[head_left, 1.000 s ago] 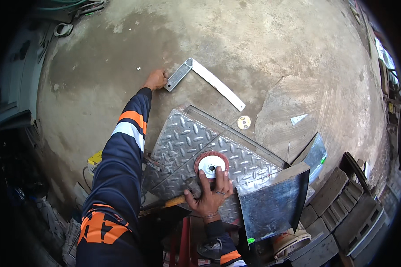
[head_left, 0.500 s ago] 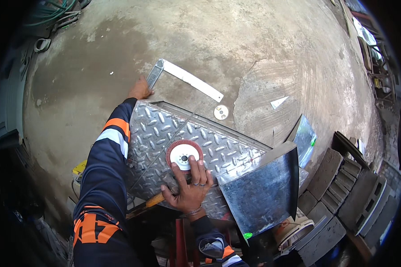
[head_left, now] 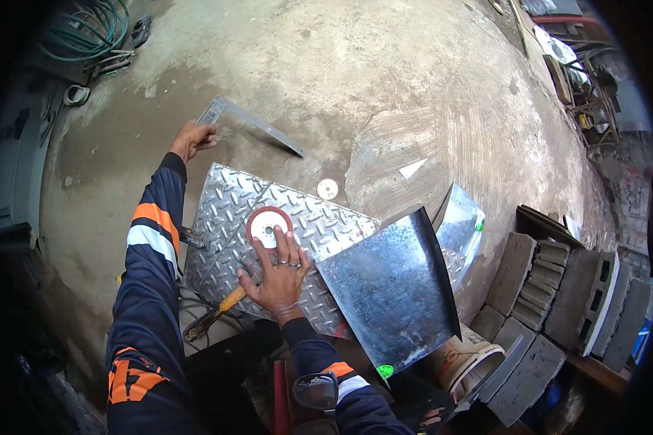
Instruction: The person sits on the ground and uses a metal square ruler to measure and align a rectangular metal sheet. They repeatedly adjust the ruler's position on the sheet, checking alignment and fit against the edges.
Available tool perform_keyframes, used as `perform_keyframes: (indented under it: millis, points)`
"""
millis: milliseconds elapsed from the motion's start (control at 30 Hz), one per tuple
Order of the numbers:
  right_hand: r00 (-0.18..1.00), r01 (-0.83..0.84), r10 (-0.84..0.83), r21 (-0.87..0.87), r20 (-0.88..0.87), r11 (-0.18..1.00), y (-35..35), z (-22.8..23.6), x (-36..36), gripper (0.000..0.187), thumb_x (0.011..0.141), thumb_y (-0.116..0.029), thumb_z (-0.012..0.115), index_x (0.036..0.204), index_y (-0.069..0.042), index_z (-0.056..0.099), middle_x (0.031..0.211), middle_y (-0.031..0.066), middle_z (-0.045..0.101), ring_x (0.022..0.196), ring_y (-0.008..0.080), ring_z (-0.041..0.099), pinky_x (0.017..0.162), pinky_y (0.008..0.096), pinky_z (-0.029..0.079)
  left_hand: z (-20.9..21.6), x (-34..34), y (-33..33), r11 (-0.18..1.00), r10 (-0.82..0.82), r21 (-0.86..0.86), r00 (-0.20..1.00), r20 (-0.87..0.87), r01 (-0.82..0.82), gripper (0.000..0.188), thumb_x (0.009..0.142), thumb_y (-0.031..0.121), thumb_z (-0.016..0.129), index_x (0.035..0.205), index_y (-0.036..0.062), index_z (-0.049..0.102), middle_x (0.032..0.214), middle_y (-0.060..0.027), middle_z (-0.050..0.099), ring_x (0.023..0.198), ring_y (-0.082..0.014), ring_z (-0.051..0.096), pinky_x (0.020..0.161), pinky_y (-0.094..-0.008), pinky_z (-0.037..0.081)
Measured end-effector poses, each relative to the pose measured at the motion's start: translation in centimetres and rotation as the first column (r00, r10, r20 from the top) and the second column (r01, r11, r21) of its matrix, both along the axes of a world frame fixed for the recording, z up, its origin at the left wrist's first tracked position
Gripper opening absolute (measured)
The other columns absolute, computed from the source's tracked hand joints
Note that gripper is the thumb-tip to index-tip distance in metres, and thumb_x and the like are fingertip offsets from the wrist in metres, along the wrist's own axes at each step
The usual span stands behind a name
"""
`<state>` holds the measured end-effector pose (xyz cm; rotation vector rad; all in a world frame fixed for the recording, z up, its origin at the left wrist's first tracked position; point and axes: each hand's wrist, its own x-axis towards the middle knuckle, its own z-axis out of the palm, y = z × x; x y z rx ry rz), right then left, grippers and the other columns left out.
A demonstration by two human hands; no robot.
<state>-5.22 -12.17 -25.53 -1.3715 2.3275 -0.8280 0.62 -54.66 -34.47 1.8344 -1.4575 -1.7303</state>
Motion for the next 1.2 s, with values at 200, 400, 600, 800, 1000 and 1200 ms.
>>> perform_keyframes:
  millis: [200, 400, 600, 800, 1000, 1200]
  points:
    - [0.996, -0.028, 0.033, -0.057, 0.084, 0.998, 1.2, 0.5, -0.3, 0.081, 0.08, -0.052, 0.076, 0.151, -0.019, 0.053, 0.172, 0.0173, 0.024, 0.159, 0.0372, 0.017, 0.123, 0.0589, 0.015, 20.7, 3.3, 7.0, 0.738, 0.132, -0.659, 0.989, -0.065, -0.142, 0.023, 0.085, 0.007, 0.073, 0.104, -0.0018, 0.062, 0.079, -0.006, 0.065, 0.062, -0.0139, 0.065, 0.058, -0.0314, 0.063]
    - [0.96, -0.241, 0.273, -0.322, 0.058, 0.916, 9.6, 10.7, -1.4, 0.069, 0.089, -0.042, 0.073, 0.147, -0.011, 0.054, 0.159, 0.0189, 0.043, 0.148, 0.0366, 0.038, 0.118, 0.0527, 0.031, 37.2, 10.0, 27.6, 0.662, 0.039, -0.665, 0.901, -0.431, -0.346, 0.021, 0.095, 0.009, 0.073, 0.111, 0.0024, 0.06, 0.089, -0.0062, 0.067, 0.07, -0.0123, 0.065, 0.073, -0.0324, 0.062]
    - [0.753, -0.174, 0.366, -0.372, 0.546, 0.912, 29.1, 18.9, -1.4, 0.057, 0.1, -0.047, 0.068, 0.139, -0.006, 0.062, 0.131, 0.0191, 0.068, 0.12, 0.0331, 0.066, 0.102, 0.0424, 0.049, 35.2, 12.4, 55.8, 0.721, -0.052, -0.527, 0.723, -0.689, -0.45, 0.014, 0.101, 0.01, 0.068, 0.107, 0.0044, 0.058, 0.093, -0.0071, 0.067, 0.069, -0.0109, 0.059, 0.068, -0.0328, 0.056]
    - [0.047, 0.304, 0.566, -0.552, 0.823, 0.777, 41.7, 23.4, -0.6, 0.115, 0.09, -0.086, 0.046, 0.165, -0.002, 0.023, 0.161, 0.0223, 0.041, 0.148, 0.0367, 0.042, 0.118, 0.0514, 0.041, 30.6, 12.0, 72.8, 0.071, -0.533, -0.996, 0.846, 0.012, 0.058, 0.024, 0.086, 0.0, 0.072, 0.103, 0.0067, 0.056, 0.092, -0.0119, 0.061, 0.076, -0.0268, 0.061, 0.074, -0.0364, 0.05]
    - [-0.027, 0.726, 0.386, -0.247, 0.922, 0.641, 48.1, 21.5, 0.1, 0.056, 0.113, -0.043, 0.044, 0.14, 0.006, 0.048, 0.126, 0.023, 0.068, 0.121, 0.0355, 0.066, 0.1, 0.0518, 0.058, 33.5, 11.0, 76.6, -0.08, -0.626, -0.887, 0.669, 0.4, 0.455, 0.069, 0.079, 0.022, 0.083, 0.14, 0.013, 0.052, 0.112, -0.0094, 0.06, 0.105, -0.0283, 0.058, 0.106, -0.0505, 0.036]
    - [0.032, 0.541, 0.476, -0.416, 0.879, 0.731, 45.2, 20.2, 1.7, 0.063, 0.112, -0.048, 0.045, 0.145, 0.006, 0.05, 0.132, 0.0218, 0.066, 0.119, 0.0302, 0.067, 0.101, 0.0455, 0.056, 33.7, 9.4, 75.1, 0.02, -0.785, -0.837, 0.527, 0.325, 0.546, 0.087, 0.081, 0.019, 0.082, 0.157, 0.0104, 0.038, 0.125, -0.015, 0.056, 0.118, -0.0352, 0.055, 0.104, -0.0497, 0.039]
